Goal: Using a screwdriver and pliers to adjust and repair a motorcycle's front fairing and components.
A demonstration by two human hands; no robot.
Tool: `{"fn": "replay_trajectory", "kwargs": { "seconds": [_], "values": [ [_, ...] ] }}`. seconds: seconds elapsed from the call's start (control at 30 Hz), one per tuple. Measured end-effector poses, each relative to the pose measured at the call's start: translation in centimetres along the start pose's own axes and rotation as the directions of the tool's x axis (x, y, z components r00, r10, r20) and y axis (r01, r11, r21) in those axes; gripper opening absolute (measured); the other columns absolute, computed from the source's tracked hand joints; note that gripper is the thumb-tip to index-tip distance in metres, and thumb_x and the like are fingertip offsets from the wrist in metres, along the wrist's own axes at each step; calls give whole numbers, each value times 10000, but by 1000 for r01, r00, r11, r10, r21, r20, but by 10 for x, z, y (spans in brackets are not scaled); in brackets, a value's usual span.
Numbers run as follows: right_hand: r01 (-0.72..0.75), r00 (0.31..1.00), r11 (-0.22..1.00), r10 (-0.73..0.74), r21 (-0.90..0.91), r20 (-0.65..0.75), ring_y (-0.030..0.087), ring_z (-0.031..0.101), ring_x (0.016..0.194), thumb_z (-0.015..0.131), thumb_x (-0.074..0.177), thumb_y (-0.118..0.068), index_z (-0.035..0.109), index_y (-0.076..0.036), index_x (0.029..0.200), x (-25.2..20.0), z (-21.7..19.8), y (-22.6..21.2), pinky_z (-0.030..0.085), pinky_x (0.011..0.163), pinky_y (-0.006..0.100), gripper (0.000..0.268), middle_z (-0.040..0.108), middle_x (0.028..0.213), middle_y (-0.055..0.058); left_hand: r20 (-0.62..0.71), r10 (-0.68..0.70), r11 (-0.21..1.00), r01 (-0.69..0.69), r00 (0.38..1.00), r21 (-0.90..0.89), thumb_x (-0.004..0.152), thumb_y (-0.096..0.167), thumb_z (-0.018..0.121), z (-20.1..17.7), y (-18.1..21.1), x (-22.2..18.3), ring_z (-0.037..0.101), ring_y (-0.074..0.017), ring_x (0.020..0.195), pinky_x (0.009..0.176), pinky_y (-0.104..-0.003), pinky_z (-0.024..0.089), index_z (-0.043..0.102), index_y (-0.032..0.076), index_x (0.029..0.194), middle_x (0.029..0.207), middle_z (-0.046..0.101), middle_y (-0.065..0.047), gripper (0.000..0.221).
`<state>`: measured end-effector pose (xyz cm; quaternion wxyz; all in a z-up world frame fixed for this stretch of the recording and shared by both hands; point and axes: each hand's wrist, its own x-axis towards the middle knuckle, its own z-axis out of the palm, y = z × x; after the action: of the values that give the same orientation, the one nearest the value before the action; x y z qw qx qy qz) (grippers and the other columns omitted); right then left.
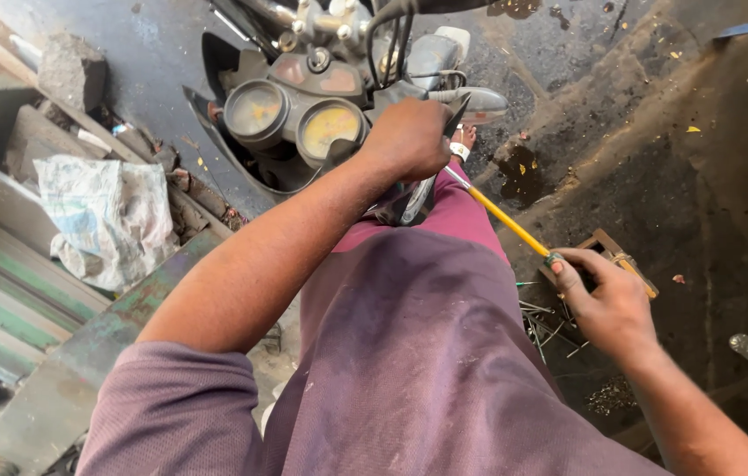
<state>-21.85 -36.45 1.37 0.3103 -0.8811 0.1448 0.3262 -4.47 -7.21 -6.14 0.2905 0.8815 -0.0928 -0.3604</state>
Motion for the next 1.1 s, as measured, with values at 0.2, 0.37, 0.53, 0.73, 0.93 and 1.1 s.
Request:
{"fn": "replay_trajectory", "kwargs": {
  "seconds": [0.2,0.37,0.53,0.73,0.93,1.1],
  "values": [
    [404,840,848,-492,-343,-227,243,677,945,729,929,-333,710,-107,1151,-8,0,-13,506,849,372,317,727,1029,74,-20,25,1000,-25,999,-3,904,492,635,12,-5,5,693,-435,923,837,-536,543,751,72,1009,915,723,-244,448],
    [-133,990,979,125,154,60,184,702,801,733,900,-328,698,-132,1270,7,0,-2,545,689,323,420,763,930,68,-29,33,999,-32,999,16,912,457,642,13,-5,6,693,-435,919,836,-538,541,745,53,984,912,720,-246,423],
    [90,990,985,-105,-149,-96,202,689,782,767,904,-310,762,-81,1190,-1,-2,-16,530,705,350,366,738,917,100,-44,47,998,-45,998,33,867,312,655,15,-7,8,710,-416,886,820,-531,553,750,62,949,884,731,-227,280],
    [385,804,759,-555,-526,-214,233,682,862,793,851,-261,762,-91,1154,-8,-6,-36,473,815,474,349,753,916,51,-24,35,999,-34,999,31,898,392,649,10,-2,4,705,-418,852,791,-534,554,739,42,926,848,723,-228,362],
    [-500,830,649,172,574,530,117,486,569,749,1018,-384,782,-23,1249,25,-2,67,354,457,246,430,727,857,110,-55,64,998,-63,996,27,938,424,619,15,-4,7,702,-425,850,790,-544,548,741,35,910,845,723,-230,409],
    [85,996,991,-83,102,-19,148,558,775,747,928,-266,751,-64,1204,8,1,15,418,676,283,342,706,914,81,-48,35,999,-34,998,20,926,398,634,14,-4,6,703,-425,857,803,-538,551,743,34,907,857,722,-233,380]
  ]
}}
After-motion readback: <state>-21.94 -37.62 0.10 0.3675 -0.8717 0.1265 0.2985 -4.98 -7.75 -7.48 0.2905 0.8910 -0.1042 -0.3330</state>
